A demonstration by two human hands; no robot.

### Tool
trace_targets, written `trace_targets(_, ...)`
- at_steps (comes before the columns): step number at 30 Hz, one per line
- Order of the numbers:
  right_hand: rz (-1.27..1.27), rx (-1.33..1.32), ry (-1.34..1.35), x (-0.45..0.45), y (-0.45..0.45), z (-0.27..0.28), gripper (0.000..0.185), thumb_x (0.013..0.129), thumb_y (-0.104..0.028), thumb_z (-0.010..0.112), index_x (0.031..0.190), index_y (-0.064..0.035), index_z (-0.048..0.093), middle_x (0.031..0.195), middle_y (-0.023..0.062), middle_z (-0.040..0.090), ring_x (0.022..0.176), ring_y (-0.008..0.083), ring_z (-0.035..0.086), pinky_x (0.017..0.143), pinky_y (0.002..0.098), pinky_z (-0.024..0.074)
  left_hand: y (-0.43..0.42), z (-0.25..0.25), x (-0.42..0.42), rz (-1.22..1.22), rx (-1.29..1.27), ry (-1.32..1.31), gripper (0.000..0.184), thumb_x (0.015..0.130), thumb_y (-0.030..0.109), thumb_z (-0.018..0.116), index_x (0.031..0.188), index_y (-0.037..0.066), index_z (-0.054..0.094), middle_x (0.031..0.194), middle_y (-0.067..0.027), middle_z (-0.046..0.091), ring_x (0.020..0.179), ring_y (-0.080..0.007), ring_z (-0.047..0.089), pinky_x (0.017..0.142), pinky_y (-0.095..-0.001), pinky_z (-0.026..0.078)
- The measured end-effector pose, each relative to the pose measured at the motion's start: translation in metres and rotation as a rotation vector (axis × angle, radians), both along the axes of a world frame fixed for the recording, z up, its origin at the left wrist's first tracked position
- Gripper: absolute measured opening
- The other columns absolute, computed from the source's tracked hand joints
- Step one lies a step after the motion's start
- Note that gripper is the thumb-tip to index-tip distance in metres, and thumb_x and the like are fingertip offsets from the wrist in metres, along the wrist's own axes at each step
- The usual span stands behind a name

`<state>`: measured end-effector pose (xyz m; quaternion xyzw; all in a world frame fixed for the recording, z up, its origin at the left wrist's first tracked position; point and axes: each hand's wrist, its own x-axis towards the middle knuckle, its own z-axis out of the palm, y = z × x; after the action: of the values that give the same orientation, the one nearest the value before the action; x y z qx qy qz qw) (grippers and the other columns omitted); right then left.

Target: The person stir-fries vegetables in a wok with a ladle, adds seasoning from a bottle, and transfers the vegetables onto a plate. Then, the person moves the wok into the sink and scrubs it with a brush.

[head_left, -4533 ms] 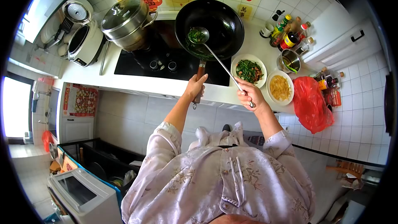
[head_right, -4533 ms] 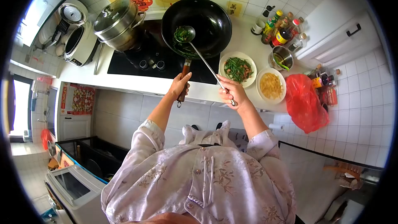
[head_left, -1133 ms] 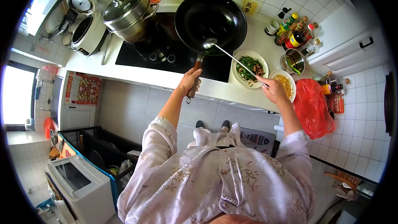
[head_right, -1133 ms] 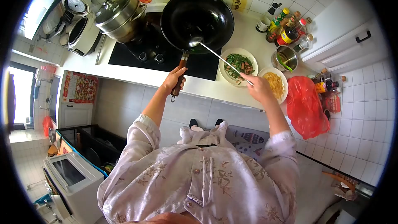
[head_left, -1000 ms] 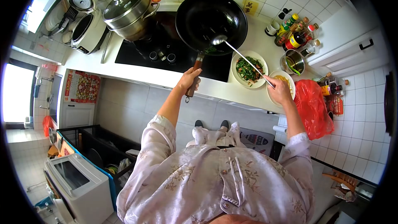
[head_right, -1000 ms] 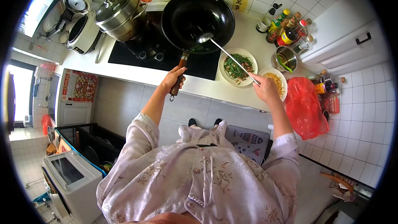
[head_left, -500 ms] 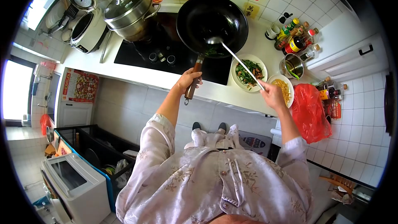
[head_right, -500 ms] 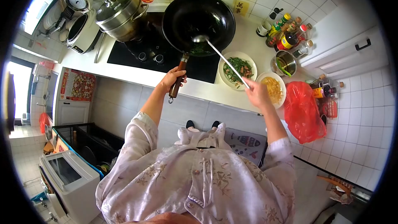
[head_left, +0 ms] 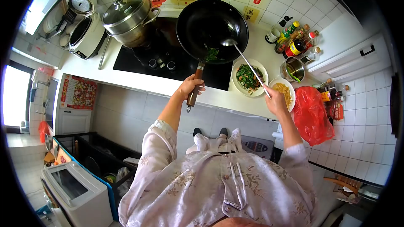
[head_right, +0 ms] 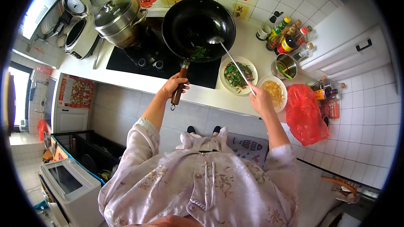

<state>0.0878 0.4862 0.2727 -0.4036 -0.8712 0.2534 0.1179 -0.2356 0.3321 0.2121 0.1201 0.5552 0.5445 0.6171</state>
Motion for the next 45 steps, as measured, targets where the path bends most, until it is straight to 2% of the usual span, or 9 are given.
trace_targets(5, -0.039, -0.133, -0.059, -0.008, -0.005, 0.022, 0.041, 0.079, -0.008, 0.059, 0.119, -0.0156, 0.058, 0.063, 0.0116, 0.058, 0.051, 0.0128, 0.049, 0.052, 0.0300, 0.0416, 0.001, -0.008, -0.001, -0.015, -0.053, 0.011, 0.015, 0.080, 0.008, 0.058, 0.090, 0.009, 0.047, 0.064, -0.0039, 0.051, 0.051, -0.0121, 0.050, 0.047, -0.0286, 0.046)
trace_targets(10, -0.133, -0.221, 0.153, -0.034, -0.001, 0.011, 0.041, 0.079, -0.006, 0.059, 0.120, -0.0120, 0.057, 0.059, 0.0089, 0.056, 0.048, 0.0124, 0.045, 0.049, 0.0279, 0.0401, 0.005, -0.022, -0.003, -0.045, -0.013, 0.096, 0.015, 0.079, 0.010, 0.061, 0.084, 0.008, 0.047, 0.062, -0.0023, 0.049, 0.049, -0.0115, 0.049, 0.045, -0.0275, 0.044)
trace_targets(18, -0.062, -0.374, 0.060, -0.001, -0.058, 0.016, 0.043, 0.078, -0.005, 0.058, 0.121, -0.0111, 0.056, 0.056, 0.0084, 0.049, 0.048, 0.0101, 0.041, 0.049, 0.0273, 0.0390, 0.002, -0.022, 0.013, -0.061, -0.021, 0.350, 0.021, 0.077, 0.007, 0.063, 0.081, 0.008, 0.042, 0.059, -0.0010, 0.046, 0.045, -0.0102, 0.047, 0.042, -0.0263, 0.042)
trace_targets(23, -0.086, -0.212, 0.147, -0.022, -0.055, 0.002, 0.043, 0.078, -0.004, 0.058, 0.121, -0.0103, 0.056, 0.057, 0.0115, 0.051, 0.047, 0.0133, 0.042, 0.049, 0.0286, 0.0393, -0.001, -0.027, 0.014, -0.058, 0.070, 0.338, 0.020, 0.077, 0.004, 0.061, 0.082, 0.007, 0.042, 0.059, -0.0017, 0.047, 0.045, -0.0110, 0.048, 0.042, -0.0268, 0.043)
trace_targets(25, -0.073, -0.175, 0.210, -0.025, -0.054, -0.016, 0.044, 0.079, -0.002, 0.058, 0.122, -0.0112, 0.055, 0.056, 0.0004, 0.042, 0.050, 0.0065, 0.037, 0.047, 0.0236, 0.0349, -0.001, -0.024, 0.015, -0.063, 0.078, 0.382, 0.020, 0.076, 0.003, 0.060, 0.082, 0.007, 0.042, 0.059, -0.0015, 0.047, 0.045, -0.0111, 0.048, 0.041, -0.0266, 0.043)
trace_targets(31, -0.038, -0.199, 0.213, 0.014, -0.092, -0.019, 0.040, 0.078, -0.004, 0.057, 0.118, -0.0087, 0.057, 0.056, 0.0077, 0.050, 0.047, 0.0134, 0.043, 0.050, 0.0277, 0.0412, -0.009, -0.012, 0.016, -0.089, 0.137, 0.433, 0.019, 0.077, 0.002, 0.059, 0.082, 0.006, 0.042, 0.059, -0.0012, 0.047, 0.044, -0.0104, 0.048, 0.040, -0.0260, 0.043)
trace_targets(34, -0.064, -0.486, 0.178, 0.042, -0.092, -0.014, 0.040, 0.080, -0.005, 0.057, 0.120, -0.0011, 0.052, 0.078, 0.0115, 0.062, 0.068, 0.0181, 0.060, 0.067, 0.0275, 0.0475, -0.011, -0.010, 0.018, -0.098, 0.162, 0.444, 0.019, 0.077, 0.001, 0.059, 0.083, 0.006, 0.042, 0.059, -0.0012, 0.047, 0.044, -0.0105, 0.048, 0.041, -0.0259, 0.043)
trace_targets(42, -0.093, -0.404, 0.108, 0.051, -0.073, 0.002, 0.038, 0.087, -0.013, 0.055, 0.124, -0.0066, 0.051, 0.087, 0.0173, 0.063, 0.076, 0.0178, 0.061, 0.070, 0.0294, 0.0472, -0.009, 0.006, 0.033, -0.142, 0.169, 0.512, 0.019, 0.077, 0.001, 0.059, 0.085, 0.005, 0.042, 0.058, -0.0015, 0.046, 0.043, -0.0107, 0.048, 0.041, -0.0255, 0.043)
trace_targets(45, 0.011, -0.291, 0.111, 0.063, -0.067, -0.003, 0.038, 0.089, -0.012, 0.053, 0.126, -0.0096, 0.050, 0.081, 0.0108, 0.062, 0.065, 0.0130, 0.052, 0.065, 0.0259, 0.0451, -0.008, 0.013, 0.039, -0.158, 0.154, 0.517, 0.019, 0.076, 0.002, 0.059, 0.086, 0.004, 0.043, 0.059, -0.0019, 0.046, 0.044, -0.0109, 0.048, 0.041, -0.0261, 0.043)
